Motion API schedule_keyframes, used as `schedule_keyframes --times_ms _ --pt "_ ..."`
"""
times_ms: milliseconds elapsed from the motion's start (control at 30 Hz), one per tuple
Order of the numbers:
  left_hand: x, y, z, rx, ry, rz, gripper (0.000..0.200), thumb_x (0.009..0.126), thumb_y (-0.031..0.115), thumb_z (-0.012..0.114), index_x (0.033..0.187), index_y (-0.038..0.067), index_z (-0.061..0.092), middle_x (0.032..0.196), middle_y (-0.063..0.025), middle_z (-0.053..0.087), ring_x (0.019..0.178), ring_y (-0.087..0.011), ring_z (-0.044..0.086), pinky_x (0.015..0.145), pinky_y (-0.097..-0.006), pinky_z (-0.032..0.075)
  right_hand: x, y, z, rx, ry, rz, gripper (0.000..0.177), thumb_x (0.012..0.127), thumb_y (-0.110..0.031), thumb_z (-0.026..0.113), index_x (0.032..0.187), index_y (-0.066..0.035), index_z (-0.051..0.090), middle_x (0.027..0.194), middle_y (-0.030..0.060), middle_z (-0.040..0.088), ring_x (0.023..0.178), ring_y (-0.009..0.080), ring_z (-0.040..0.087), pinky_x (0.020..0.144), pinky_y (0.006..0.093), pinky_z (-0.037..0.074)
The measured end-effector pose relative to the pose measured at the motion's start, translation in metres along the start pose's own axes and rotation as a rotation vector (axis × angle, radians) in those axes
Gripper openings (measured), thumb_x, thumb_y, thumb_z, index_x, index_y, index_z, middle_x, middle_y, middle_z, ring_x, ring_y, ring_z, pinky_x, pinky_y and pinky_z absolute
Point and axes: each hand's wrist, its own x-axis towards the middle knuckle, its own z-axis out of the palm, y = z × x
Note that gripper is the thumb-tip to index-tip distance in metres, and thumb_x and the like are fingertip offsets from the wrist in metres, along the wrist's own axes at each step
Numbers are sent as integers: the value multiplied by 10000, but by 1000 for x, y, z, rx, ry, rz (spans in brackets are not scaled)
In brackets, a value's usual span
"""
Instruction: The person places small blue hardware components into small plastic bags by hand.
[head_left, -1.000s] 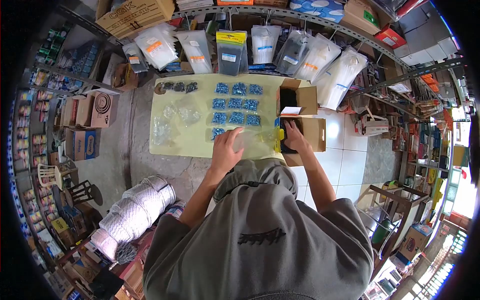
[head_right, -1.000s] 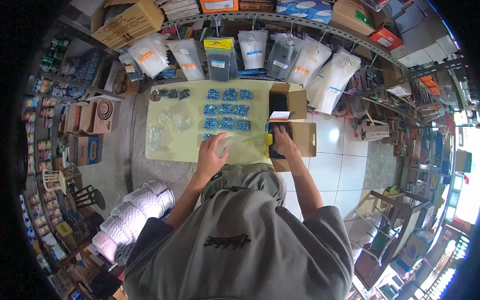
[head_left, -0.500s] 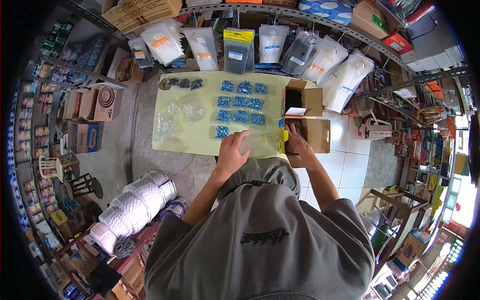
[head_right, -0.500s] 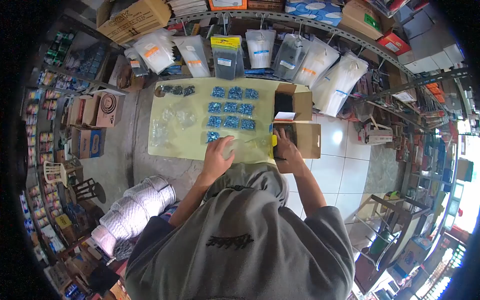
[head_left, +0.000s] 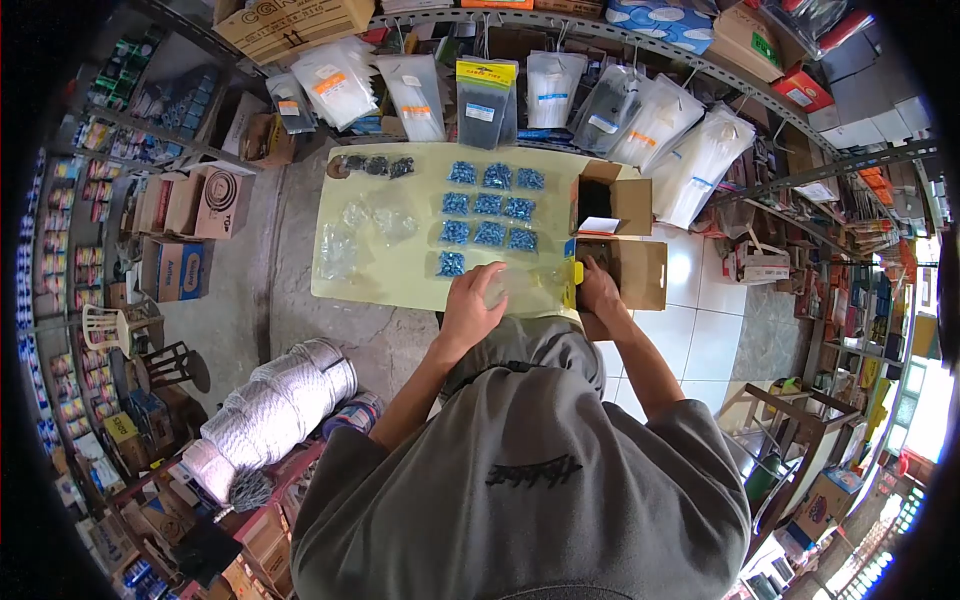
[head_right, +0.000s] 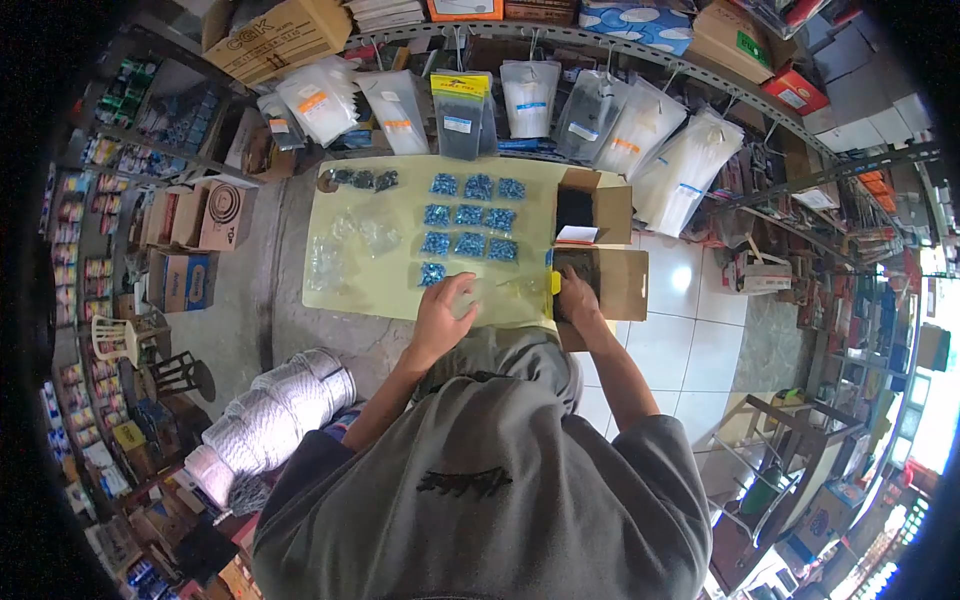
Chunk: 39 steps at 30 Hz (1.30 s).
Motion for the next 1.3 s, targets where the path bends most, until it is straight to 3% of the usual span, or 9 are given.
schedule_keyframes --times_ms 100,400,533,600,800,933,1000,1033,1300 --pt "-1 -2 1 -20 7 2 491 713 62 703 1178 110 551 943 -89 640 925 -308 604 841 -408 449 4 6 11 155 -50 231 332 863 -109 500 1184 -61 568 1215 231 557 973 357 633 855 430 529" --pt "-3 0 0 -13 9 9 467 718 60 702 1161 99 558 931 -95 642 888 -297 614 808 -403 466 -2 -10 -9 -150 -69 -98 270 845 -106 523 1094 -57 615 1159 191 596 946 322 653 804 407 553" --pt "-4 0 5 -24 10 27 453 721 59 701 1152 92 563 924 -101 639 861 -294 618 792 -401 472 -7 -32 -42 54 -54 64 282 838 -92 526 1100 -67 625 1174 183 598 970 320 647 875 405 527" --pt "-3 1 5 -31 5 26 448 722 59 700 1148 86 564 922 -104 637 853 -294 620 785 -400 474 -14 -60 -82 81 -119 284 275 851 -142 526 1095 -87 639 1172 155 611 1008 287 642 1029 393 416" --pt "-4 -1 6 -47 30 33 430 732 65 695 1143 75 569 924 -111 636 858 -285 624 775 -397 478 -15 -75 -105 -260 -346 166 272 879 -194 493 1081 -134 665 1153 80 646 1115 172 594 1154 362 192" --pt "-8 0 7 -72 10 25 443 726 73 700 1148 81 564 938 -109 638 876 -303 617 783 -402 475 -12 -33 -45 -136 -172 108 281 881 -186 487 1088 -110 662 1145 87 650 1109 197 595 1147 360 220" --pt "-7 -3 6 -65 16 19 462 719 75 703 1156 88 556 953 -109 639 895 -321 610 791 -411 470 -7 -35 -44 -297 -101 -82 264 880 -179 495 1065 -91 662 1115 125 649 1045 256 622 1060 373 372" --pt "-7 -3 6 -86 20 22 458 719 77 704 1153 85 558 940 -111 640 889 -320 611 780 -410 475 -10 -51 -63 69 -19 166 252 861 -151 529 1070 -75 648 1084 176 639 975 331 631 892 401 499" --pt "-8 -5 6 -115 13 21 446 729 70 693 1153 55 554 925 -121 640 891 -318 617 772 -401 484 -36 -103 -157 588 240 -111 245 801 -122 614 1035 -58 647 1037 236 625 933 383 620 794 408 514"
